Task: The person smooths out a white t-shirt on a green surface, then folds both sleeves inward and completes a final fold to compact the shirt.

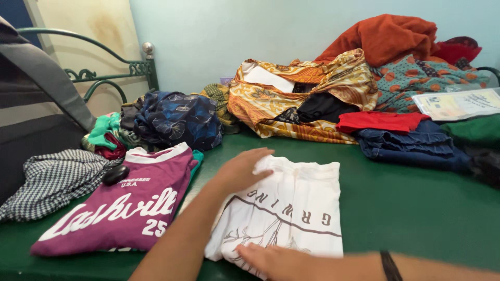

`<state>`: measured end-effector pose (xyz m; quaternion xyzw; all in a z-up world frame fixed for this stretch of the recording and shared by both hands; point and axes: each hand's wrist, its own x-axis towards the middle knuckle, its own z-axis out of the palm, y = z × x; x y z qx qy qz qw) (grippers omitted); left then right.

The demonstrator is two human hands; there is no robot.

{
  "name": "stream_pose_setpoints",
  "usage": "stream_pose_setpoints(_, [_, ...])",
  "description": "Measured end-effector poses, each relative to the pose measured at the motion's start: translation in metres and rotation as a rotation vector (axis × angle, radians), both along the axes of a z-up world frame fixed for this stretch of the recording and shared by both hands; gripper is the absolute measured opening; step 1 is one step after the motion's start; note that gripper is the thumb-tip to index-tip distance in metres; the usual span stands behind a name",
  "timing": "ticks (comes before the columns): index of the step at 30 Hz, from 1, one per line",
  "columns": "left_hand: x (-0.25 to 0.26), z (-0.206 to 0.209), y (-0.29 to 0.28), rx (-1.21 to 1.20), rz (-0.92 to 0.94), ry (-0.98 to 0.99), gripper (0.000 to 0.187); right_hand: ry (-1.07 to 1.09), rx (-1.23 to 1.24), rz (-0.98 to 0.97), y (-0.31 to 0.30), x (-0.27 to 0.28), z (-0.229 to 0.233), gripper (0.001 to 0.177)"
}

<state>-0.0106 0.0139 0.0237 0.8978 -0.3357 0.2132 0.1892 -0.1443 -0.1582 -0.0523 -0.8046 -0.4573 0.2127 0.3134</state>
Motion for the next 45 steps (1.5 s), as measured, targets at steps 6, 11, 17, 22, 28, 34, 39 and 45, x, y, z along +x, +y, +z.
stream_pose_setpoints(6, [-0.006, 0.010, 0.030, -0.048, -0.127, 0.497, 0.105, -0.590, -0.072, 0.218, -0.057, 0.021, 0.078, 0.093])
stream_pose_setpoints(11, [-0.021, -0.011, 0.000, 0.437, -0.044, 0.332, 0.159, -0.609, -0.138, 0.094, -0.055, 0.048, 0.070, 0.089])
stream_pose_setpoints(17, [-0.042, -0.008, -0.008, 0.635, 0.082, 0.390, 0.173, -0.624, -0.146, 0.114, -0.071, 0.103, 0.057, 0.093])
stream_pose_setpoints(22, [-0.047, -0.004, -0.010, 0.640, 0.117, 0.460, 0.173, -0.689, -0.162, 0.053, -0.069, 0.165, 0.047, 0.090])
stream_pose_setpoints(28, [-0.044, -0.003, -0.013, 0.687, 0.130, 0.528, 0.173, -0.668, -0.192, 0.000, -0.063, 0.196, 0.057, 0.082])
stream_pose_setpoints(34, [-0.037, -0.012, -0.009, 0.649, 0.124, 0.517, 0.174, -0.574, -0.250, -0.228, -0.060, 0.227, 0.060, 0.073])
stream_pose_setpoints(39, [-0.016, -0.008, 0.001, 0.397, 0.013, 0.367, 0.152, -0.663, -0.098, -0.382, -0.084, 0.236, 0.076, 0.070])
stream_pose_setpoints(45, [-0.022, -0.014, -0.020, 0.139, -0.298, 0.273, 0.131, -0.496, 0.082, -0.263, -0.080, 0.214, 0.090, 0.064])
